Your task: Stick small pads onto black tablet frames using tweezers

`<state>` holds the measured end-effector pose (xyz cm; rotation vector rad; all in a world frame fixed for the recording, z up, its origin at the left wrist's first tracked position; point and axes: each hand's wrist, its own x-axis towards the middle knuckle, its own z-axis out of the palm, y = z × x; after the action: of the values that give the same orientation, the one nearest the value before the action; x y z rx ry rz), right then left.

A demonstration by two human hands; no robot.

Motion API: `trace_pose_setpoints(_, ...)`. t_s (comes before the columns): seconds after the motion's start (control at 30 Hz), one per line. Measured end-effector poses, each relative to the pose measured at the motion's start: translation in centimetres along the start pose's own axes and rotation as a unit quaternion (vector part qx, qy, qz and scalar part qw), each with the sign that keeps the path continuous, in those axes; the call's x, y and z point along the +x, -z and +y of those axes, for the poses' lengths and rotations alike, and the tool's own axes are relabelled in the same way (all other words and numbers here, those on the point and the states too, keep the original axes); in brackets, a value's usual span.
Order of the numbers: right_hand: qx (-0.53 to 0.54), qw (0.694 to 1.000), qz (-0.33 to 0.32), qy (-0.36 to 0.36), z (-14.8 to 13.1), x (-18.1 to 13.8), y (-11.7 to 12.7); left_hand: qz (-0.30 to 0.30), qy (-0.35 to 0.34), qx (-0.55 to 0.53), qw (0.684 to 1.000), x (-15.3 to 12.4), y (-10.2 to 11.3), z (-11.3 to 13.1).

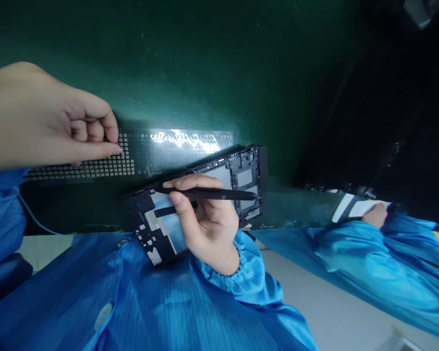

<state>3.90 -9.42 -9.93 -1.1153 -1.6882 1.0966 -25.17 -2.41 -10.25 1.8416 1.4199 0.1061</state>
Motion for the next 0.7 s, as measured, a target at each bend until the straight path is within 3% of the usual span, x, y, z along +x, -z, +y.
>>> trace_pose_setpoints(0.1,-0.013,1.0,-0.011,0.001,0.0,0.0,0.0,0.019,-0.016,0.009,1.0,0.0,-0.1,-0.2)
trace_pose_setpoints(0.37,-0.074,0.996,-0.054,-0.002,-1.0,0.0,0.4,-0.006,0.001,0.01,1.0,0.0,-0.2,-0.4)
trace_pose_setpoints(0.53,-0.069,0.989,-0.124,0.033,-1.5,4.4,0.8,-0.002,-0.007,0.006,1.0,-0.2,0.2,0.4)
trace_pose_setpoints(0.63,-0.06,0.977,-0.202,0.007,-1.3,7.3,0.5,-0.02,0.006,0.012,1.0,-0.1,0.5,1.5)
trace_pose_setpoints(0.7,-0.065,0.976,-0.206,-0.014,-1.5,7.6,0.3,-0.028,0.028,0.024,0.999,-0.1,0.7,2.2)
